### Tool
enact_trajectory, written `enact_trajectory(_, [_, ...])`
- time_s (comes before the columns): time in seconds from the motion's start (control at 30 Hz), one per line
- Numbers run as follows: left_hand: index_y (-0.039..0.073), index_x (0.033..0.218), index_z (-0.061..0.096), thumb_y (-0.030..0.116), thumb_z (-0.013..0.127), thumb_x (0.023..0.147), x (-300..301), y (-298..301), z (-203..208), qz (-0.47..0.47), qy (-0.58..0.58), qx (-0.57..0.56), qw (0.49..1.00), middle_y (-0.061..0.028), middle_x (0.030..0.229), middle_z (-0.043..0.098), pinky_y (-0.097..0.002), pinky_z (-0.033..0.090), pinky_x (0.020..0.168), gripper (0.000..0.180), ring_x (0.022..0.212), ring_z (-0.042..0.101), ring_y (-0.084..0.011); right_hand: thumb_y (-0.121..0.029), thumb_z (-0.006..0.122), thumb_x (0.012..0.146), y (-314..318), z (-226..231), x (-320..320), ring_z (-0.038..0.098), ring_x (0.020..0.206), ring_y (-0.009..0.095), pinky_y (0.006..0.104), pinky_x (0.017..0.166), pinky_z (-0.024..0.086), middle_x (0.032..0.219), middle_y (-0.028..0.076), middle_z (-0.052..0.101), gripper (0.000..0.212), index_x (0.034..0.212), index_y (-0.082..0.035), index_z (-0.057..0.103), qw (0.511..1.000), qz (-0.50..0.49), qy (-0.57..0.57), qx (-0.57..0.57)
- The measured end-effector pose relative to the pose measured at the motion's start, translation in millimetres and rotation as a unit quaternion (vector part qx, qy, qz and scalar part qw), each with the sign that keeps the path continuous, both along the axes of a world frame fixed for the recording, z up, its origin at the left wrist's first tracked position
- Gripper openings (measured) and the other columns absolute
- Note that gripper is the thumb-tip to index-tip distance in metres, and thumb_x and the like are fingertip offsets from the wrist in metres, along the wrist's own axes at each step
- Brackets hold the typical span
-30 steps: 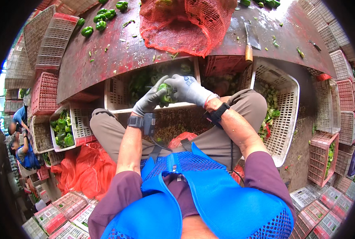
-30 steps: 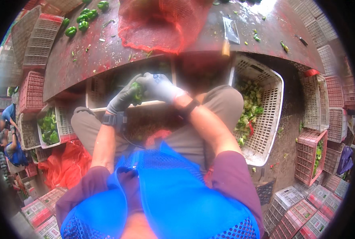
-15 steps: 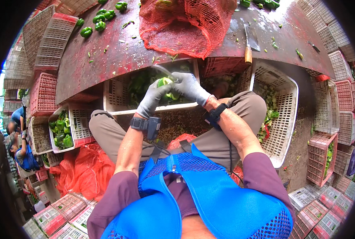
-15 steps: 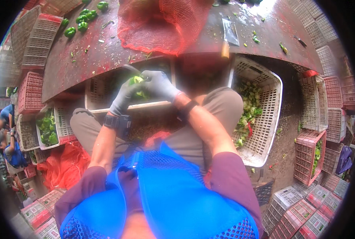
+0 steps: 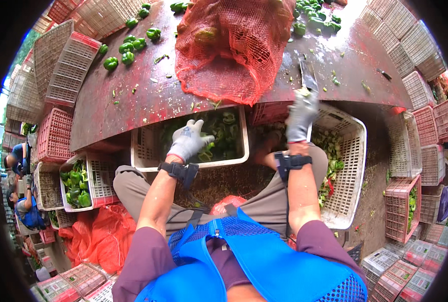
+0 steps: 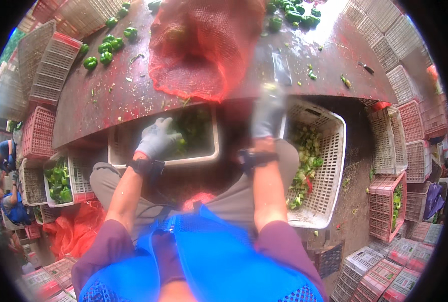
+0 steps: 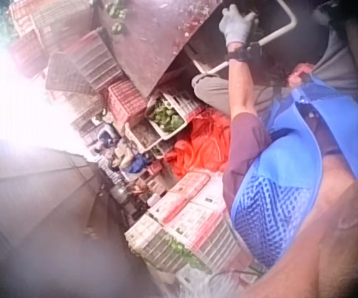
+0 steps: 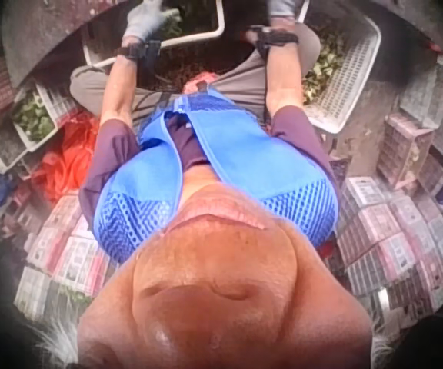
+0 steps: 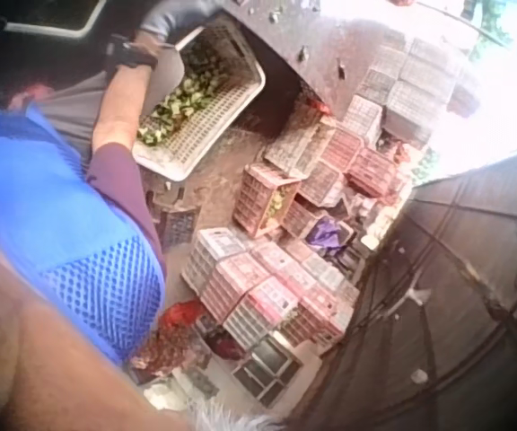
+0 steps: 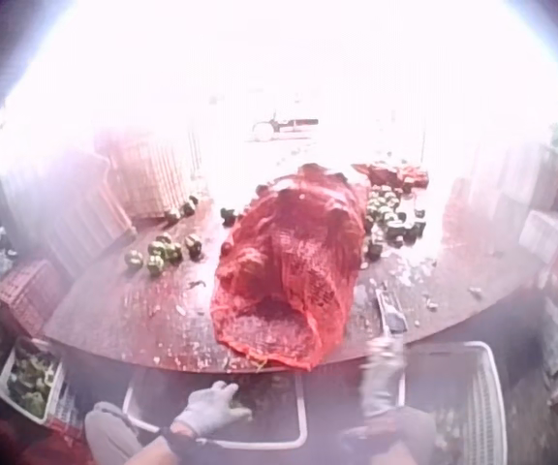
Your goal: Sorting green peppers from a large mesh bag and cutting the stems/tops off using a knife.
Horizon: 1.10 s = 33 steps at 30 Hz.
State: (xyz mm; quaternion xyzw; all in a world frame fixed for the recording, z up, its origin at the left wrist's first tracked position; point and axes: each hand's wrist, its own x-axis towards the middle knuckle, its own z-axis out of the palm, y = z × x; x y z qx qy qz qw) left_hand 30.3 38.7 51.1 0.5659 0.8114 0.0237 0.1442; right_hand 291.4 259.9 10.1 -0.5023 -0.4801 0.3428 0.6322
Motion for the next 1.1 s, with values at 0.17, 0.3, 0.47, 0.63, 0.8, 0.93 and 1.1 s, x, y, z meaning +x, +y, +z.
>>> enact_trajectory(0.17, [0.011, 0.104, 0.067, 0.037, 0.054, 0.093, -26.9, 76.7, 17.9, -0.062, -0.051, 0.110, 0.991, -0.0173, 0.107, 0.070, -0.0465, 0.051, 0.087, 0.031, 0.100, 0.066, -0.0354, -0.008, 0.057, 0.093, -9.6, 53.7, 40.0, 0.054, 0.047, 0.014, 0.0310, 0.038, 0.043, 0.076, 0.003, 0.060, 0.041, 0.132, -0.002, 0.047, 0.960, -0.157, 0.078, -0.217])
enact_trajectory(0.3, [0.013, 0.115, 0.065, 0.030, 0.051, 0.093, -48.5, 168.2, -12.0, -0.083, 0.008, 0.072, 0.994, -0.0175, 0.109, 0.070, -0.0466, 0.052, 0.087, 0.031, 0.101, 0.067, -0.0356, -0.015, 0.055, 0.094, -4.7, 19.3, 28.4, 0.055, 0.050, 0.012, 0.0284, 0.038, 0.041, 0.076, 0.008, 0.062, 0.044, 0.136, -0.004, 0.049, 0.982, -0.041, 0.118, -0.140])
enact_trajectory(0.47, [0.019, 0.140, 0.049, 0.029, 0.052, 0.092, -65.7, 230.9, -47.0, -0.064, 0.047, 0.042, 0.996, -0.0169, 0.110, 0.070, -0.0495, 0.054, 0.081, 0.049, 0.098, 0.069, -0.0357, -0.013, 0.062, 0.095, -42.8, 58.5, -27.0, 0.053, 0.051, 0.006, 0.0220, 0.044, 0.042, 0.088, 0.003, 0.064, 0.030, 0.122, 0.000, 0.059, 0.985, 0.122, -0.002, -0.126])
enact_trajectory(0.63, [0.019, 0.142, 0.043, 0.033, 0.064, 0.088, -38.6, 279.6, -26.1, -0.048, 0.080, 0.144, 0.985, -0.0167, 0.107, 0.067, -0.0487, 0.054, 0.078, 0.060, 0.092, 0.069, -0.0362, -0.015, 0.062, 0.094, -42.2, 70.3, -34.5, 0.052, 0.050, 0.004, 0.0194, 0.045, 0.041, 0.083, 0.002, 0.064, 0.030, 0.120, 0.000, 0.059, 0.975, 0.151, 0.010, -0.164])
enact_trajectory(0.8, [0.018, 0.125, 0.058, 0.044, 0.070, 0.081, -93.6, 311.0, 19.0, 0.073, 0.265, 0.359, 0.892, -0.0130, 0.120, 0.062, -0.0461, 0.052, 0.077, 0.052, 0.095, 0.065, -0.0311, -0.016, 0.061, 0.094, -42.1, 71.8, -36.1, 0.051, 0.052, 0.002, 0.0183, 0.042, 0.037, 0.078, 0.002, 0.065, 0.033, 0.122, 0.001, 0.058, 0.970, 0.155, 0.014, -0.186])
enact_trajectory(0.93, [0.015, 0.122, 0.063, 0.056, 0.069, 0.078, -145.2, 316.0, 59.2, 0.058, 0.144, 0.146, 0.977, -0.0155, 0.116, 0.068, -0.0472, 0.052, 0.089, 0.060, 0.109, 0.065, -0.0351, -0.015, 0.062, 0.094, -50.5, 70.6, -40.6, 0.052, 0.052, 0.002, 0.0177, 0.041, 0.036, 0.081, 0.001, 0.066, 0.032, 0.122, 0.001, 0.058, 0.972, 0.180, 0.011, -0.153])
enact_trajectory(1.1, [0.013, 0.125, 0.062, 0.056, 0.069, 0.075, -154.3, 304.0, 52.8, 0.000, 0.035, 0.074, 0.997, -0.0198, 0.118, 0.068, -0.0472, 0.050, 0.096, 0.067, 0.113, 0.064, -0.0351, -0.015, 0.063, 0.094, -53.8, 43.8, -51.6, 0.053, 0.053, 0.002, 0.0178, 0.045, 0.038, 0.074, -0.002, 0.063, 0.030, 0.121, -0.003, 0.061, 0.969, 0.205, -0.042, -0.130])
